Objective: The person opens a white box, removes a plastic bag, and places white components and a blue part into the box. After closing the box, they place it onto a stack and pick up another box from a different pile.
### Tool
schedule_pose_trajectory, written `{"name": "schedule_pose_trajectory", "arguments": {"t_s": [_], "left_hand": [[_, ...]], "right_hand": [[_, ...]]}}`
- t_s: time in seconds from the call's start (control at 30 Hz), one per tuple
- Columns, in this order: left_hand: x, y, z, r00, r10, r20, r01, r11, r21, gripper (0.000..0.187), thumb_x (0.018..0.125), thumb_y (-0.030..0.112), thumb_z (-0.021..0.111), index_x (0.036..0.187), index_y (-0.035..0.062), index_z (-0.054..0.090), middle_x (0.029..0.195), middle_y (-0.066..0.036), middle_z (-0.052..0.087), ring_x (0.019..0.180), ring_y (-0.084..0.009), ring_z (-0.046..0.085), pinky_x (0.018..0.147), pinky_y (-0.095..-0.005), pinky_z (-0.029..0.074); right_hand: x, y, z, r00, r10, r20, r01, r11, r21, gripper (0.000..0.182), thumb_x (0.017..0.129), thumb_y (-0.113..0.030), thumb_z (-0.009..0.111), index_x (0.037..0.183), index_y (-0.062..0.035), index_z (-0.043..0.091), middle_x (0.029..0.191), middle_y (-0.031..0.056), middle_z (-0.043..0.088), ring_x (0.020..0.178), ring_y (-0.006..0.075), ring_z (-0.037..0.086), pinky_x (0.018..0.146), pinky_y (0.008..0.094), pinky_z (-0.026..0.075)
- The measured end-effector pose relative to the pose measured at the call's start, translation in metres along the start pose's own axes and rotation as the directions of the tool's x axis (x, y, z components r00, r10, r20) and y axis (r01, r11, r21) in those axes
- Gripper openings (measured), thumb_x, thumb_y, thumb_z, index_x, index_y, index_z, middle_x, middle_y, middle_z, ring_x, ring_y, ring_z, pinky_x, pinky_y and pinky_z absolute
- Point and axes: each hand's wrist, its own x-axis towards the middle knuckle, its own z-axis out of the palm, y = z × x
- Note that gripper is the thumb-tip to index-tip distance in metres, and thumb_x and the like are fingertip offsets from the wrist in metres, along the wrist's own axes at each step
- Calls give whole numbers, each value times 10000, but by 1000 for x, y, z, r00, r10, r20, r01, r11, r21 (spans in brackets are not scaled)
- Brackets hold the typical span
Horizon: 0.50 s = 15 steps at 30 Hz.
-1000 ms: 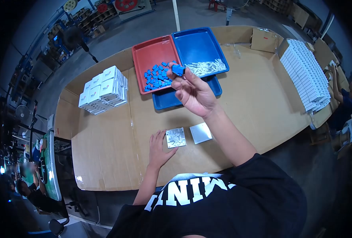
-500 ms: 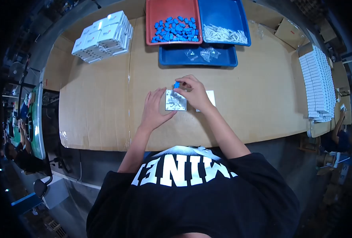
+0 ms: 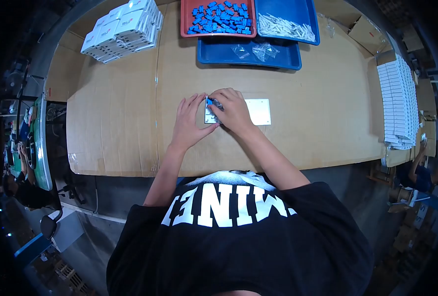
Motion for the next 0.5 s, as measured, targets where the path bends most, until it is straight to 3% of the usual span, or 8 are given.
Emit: {"name": "schedule_pose_trajectory", "arguments": {"t_s": [0.3,0.5], "left_hand": [[1,0,0,1000,-2,3,2,1000,9,929,748,453,872,1492,66,475,1477,-140,546,1431,-347,447,1236,-576,262],[-2,-1,0,1000,9,25,-8,1000,-3,920,733,390,873,1501,81,472,1483,-136,544,1439,-349,439,1242,-573,256]], "right_hand": [[-2,1,3,1000,-6,-14,5,999,-44,246,855,-186,765,1079,-83,752,1092,56,709,1090,276,638,964,429,457],[-10,-11,-1,998,-59,15,61,976,-211,287,915,-258,722,1136,-79,763,1164,79,689,1174,267,611,1039,513,410]]}}
